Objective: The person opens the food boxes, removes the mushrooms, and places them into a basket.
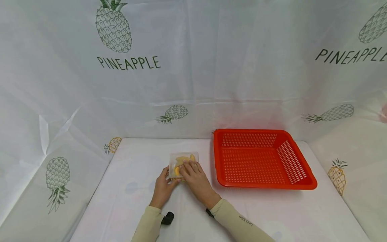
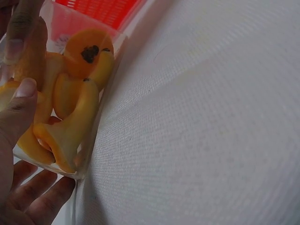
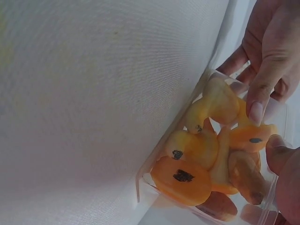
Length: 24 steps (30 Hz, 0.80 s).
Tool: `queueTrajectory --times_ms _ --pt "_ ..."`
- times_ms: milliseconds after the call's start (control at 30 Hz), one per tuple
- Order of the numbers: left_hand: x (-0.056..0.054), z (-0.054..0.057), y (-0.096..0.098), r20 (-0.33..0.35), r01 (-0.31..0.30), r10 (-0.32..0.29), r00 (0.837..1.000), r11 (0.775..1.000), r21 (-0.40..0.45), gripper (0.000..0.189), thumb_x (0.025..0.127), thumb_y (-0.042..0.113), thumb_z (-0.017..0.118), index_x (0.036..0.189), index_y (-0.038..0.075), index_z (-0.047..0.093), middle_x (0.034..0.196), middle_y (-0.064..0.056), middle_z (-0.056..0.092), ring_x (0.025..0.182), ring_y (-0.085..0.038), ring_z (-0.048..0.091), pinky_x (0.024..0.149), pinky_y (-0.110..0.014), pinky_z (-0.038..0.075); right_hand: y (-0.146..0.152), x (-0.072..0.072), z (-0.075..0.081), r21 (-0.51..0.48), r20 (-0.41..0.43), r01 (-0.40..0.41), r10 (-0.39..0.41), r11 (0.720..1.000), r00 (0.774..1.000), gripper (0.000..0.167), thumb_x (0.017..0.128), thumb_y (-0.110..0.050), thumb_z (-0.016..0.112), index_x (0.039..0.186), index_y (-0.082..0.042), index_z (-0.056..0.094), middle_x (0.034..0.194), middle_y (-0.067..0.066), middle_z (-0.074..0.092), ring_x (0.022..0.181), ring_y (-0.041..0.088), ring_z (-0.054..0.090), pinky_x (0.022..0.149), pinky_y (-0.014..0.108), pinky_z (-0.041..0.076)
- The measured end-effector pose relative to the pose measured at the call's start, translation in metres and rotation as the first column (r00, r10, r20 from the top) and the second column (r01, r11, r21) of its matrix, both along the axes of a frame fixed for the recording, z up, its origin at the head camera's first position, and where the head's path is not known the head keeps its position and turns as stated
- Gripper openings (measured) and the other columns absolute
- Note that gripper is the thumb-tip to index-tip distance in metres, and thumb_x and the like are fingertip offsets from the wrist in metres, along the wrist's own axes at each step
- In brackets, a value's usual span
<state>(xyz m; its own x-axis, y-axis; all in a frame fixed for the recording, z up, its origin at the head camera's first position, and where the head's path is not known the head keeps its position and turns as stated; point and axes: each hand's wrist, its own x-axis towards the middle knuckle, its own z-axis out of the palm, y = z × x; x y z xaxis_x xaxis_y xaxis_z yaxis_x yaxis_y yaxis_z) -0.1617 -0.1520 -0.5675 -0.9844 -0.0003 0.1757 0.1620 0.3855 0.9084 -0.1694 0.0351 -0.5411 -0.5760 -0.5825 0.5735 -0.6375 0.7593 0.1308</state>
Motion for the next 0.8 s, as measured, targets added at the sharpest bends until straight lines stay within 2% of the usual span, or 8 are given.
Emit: queueTrajectory --times_ms 300,667,800 --pt "-0.0006 0.0006 0.0010 0.011 -0.013 0.013 1.000 1.000 -0.023 0.071 0.089 0.000 0.083 0.150 -0.006 0.047 0.148 -0.031 0.055 0.133 -0.045 0.059 0.103 -0.049 0.058 -0.0005 0.0009 0.0012 0.037 -0.006 0.026 -0.025 0.999 1.000 0.051 0.087 -0.006 0.085 0.133 -0.013 0.065 0.142 0.014 0.064 0.131 0.035 0.061 0.117 0.049 0.047" --pt "0.0002 0.0018 0.0008 0.009 -0.015 0.015 1.000 0.999 -0.037 0.071 0.089 0.000 0.083 0.149 -0.006 0.047 0.146 -0.031 0.057 0.132 -0.045 0.060 0.102 -0.048 0.059 -0.0012 -0.0001 -0.0003 0.034 -0.017 0.027 -0.026 0.999 1.000 0.049 0.087 -0.005 0.083 0.132 -0.013 0.066 0.141 0.014 0.064 0.131 0.035 0.060 0.117 0.049 0.047" --pt "0.0007 0.0015 0.0005 0.020 -0.016 0.016 1.000 1.000 -0.024 0.068 0.088 0.000 0.083 0.147 -0.005 0.049 0.145 -0.030 0.058 0.132 -0.045 0.060 0.102 -0.048 0.058 -0.0026 0.0001 0.0064 0.000 0.012 0.028 -0.028 1.000 1.000 0.050 0.086 -0.004 0.085 0.131 -0.012 0.066 0.138 0.013 0.066 0.128 0.034 0.062 0.115 0.048 0.049"
